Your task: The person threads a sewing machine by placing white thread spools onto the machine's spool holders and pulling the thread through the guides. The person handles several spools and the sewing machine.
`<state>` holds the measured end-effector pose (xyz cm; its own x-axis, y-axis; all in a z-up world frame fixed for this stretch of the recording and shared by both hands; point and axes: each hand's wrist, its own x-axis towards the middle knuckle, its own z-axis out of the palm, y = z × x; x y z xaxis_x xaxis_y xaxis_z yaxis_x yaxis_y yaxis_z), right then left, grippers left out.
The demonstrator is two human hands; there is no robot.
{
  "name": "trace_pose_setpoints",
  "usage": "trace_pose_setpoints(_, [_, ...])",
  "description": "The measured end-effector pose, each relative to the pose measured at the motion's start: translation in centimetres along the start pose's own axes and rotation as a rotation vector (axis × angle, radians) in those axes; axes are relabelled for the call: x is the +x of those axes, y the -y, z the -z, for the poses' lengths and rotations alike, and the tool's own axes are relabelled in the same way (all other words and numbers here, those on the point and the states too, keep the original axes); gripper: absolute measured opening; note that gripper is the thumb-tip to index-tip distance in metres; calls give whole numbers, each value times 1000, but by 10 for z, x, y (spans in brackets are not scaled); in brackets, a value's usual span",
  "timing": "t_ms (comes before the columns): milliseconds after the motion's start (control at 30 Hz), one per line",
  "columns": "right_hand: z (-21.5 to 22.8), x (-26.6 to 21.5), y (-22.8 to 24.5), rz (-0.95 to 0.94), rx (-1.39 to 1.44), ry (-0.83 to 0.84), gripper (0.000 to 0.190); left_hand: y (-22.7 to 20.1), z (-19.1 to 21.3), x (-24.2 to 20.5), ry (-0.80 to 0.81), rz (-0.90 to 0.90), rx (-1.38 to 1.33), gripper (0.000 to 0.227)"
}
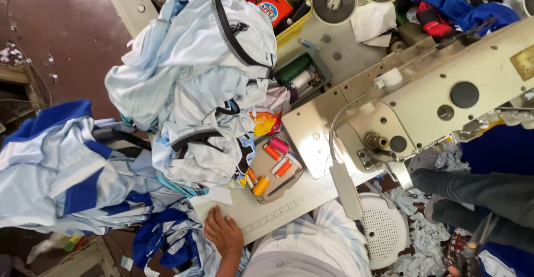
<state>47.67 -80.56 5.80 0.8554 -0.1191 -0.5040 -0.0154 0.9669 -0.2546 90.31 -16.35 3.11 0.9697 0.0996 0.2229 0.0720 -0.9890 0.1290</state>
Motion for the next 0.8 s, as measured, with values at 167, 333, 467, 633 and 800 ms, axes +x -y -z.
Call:
trace_pose_setpoints(167, [-27, 3, 15, 76, 52, 10, 56, -1, -3, 3, 7, -20, 5, 45])
trace_pose_setpoints(333, [-259, 74, 23, 141, -773, -1065, 47, 2, -2, 1, 3, -15, 2, 45])
trace_pose_setpoints(467, [-320, 94, 55, 241, -1775, -1329, 51, -2, 4, 8, -14, -47, 0, 42])
trace_pose_setpoints(633, [-273, 133, 171, 296, -2233, -1242, 50, -17, 14, 16, -27, -29, 24, 42])
trace_pose_setpoints(800, [-314, 206, 258, 85, -2401, -1086, 67, -59, 12, 5, 84, 302, 200, 58])
